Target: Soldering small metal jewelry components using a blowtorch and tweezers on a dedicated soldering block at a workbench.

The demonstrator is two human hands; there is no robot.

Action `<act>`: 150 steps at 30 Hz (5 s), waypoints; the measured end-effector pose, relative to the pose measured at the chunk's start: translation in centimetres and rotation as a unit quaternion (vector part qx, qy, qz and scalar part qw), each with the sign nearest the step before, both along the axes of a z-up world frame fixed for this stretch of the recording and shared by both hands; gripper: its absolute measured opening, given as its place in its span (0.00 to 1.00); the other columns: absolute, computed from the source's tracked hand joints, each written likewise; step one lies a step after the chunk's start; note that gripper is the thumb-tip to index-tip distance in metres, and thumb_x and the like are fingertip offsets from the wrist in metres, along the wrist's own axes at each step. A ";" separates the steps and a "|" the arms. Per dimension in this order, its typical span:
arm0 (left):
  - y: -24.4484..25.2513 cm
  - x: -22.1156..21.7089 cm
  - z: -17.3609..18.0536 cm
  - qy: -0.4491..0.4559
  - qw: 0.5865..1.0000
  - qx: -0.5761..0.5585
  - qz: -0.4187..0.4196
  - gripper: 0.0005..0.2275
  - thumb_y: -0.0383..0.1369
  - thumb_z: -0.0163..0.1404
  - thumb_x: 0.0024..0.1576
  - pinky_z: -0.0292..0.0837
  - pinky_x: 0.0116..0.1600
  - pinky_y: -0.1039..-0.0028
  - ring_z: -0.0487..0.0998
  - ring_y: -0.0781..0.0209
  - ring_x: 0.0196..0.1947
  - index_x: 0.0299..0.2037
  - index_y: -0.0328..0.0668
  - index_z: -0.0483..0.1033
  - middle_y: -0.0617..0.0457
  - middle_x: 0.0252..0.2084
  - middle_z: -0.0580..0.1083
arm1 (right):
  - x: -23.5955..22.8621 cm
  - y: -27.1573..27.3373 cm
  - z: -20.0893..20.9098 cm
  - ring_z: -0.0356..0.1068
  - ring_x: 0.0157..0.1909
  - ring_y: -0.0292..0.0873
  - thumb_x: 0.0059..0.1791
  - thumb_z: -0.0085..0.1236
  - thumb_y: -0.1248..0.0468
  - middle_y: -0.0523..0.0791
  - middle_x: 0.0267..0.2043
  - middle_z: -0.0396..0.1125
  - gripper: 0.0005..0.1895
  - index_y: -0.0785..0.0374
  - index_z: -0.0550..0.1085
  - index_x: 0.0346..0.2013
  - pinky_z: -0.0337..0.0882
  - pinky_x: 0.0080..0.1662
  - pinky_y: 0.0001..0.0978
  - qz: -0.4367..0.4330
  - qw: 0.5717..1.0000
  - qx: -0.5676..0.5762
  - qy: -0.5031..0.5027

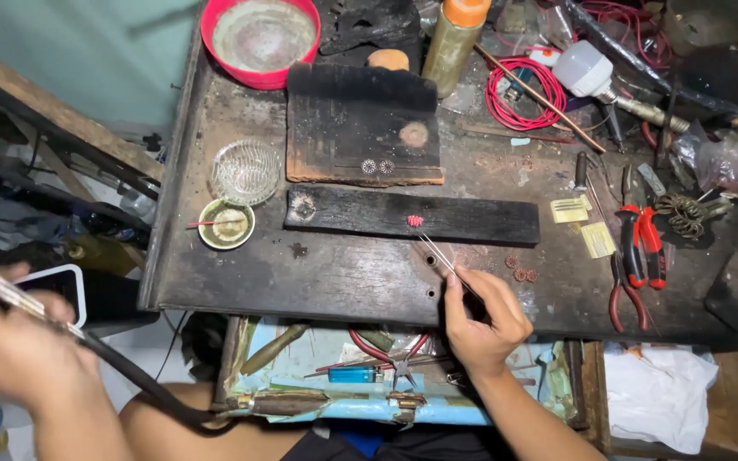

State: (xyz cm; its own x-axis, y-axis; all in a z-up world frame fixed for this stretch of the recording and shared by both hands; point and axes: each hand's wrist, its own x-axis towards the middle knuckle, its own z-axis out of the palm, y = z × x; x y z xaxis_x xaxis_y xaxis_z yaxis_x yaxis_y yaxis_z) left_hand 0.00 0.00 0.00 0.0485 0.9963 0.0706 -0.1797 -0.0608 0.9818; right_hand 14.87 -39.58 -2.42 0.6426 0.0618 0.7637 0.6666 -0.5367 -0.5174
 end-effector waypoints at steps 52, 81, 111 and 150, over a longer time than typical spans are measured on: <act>-14.9 17.2 1.9 0.201 0.688 0.484 -0.503 0.04 0.26 0.43 0.67 0.63 0.46 0.62 0.63 0.49 0.39 0.41 0.38 0.71 0.50 0.39 0.71 | 0.1 -0.5 3.3 0.63 0.17 0.39 0.48 0.62 0.70 0.46 0.22 0.72 0.03 0.69 0.78 0.30 0.62 0.24 0.27 0.374 0.925 -0.047 -0.053; -15.5 17.2 1.7 0.232 0.669 0.477 -0.520 0.04 0.23 0.42 0.66 0.63 0.44 0.63 0.61 0.51 0.39 0.40 0.39 0.68 0.50 0.40 0.68 | 0.0 0.2 1.3 0.55 0.15 0.37 0.49 0.58 0.68 0.42 0.17 0.64 0.08 0.67 0.78 0.26 0.52 0.22 0.28 0.317 0.939 -0.051 -0.123; -25.7 11.8 2.3 0.136 0.905 0.229 -0.330 0.02 0.27 0.55 0.59 0.72 0.35 0.67 0.79 0.47 0.27 0.38 0.39 0.81 0.46 0.27 0.75 | 0.5 -0.7 1.1 0.75 0.26 0.54 0.49 0.60 0.68 0.54 0.31 0.76 0.10 0.75 0.82 0.38 0.76 0.30 0.43 0.263 0.954 0.094 -0.107; -34.5 10.8 1.6 -0.003 0.899 0.313 -0.305 0.07 0.24 0.55 0.57 0.64 0.22 0.72 0.67 0.63 0.18 0.28 0.39 0.72 0.54 0.23 0.69 | 1.0 -4.2 -0.4 0.74 0.47 0.56 0.60 0.32 0.52 0.59 0.46 0.70 0.29 0.75 0.74 0.48 0.78 0.52 0.46 0.203 0.976 0.062 -0.042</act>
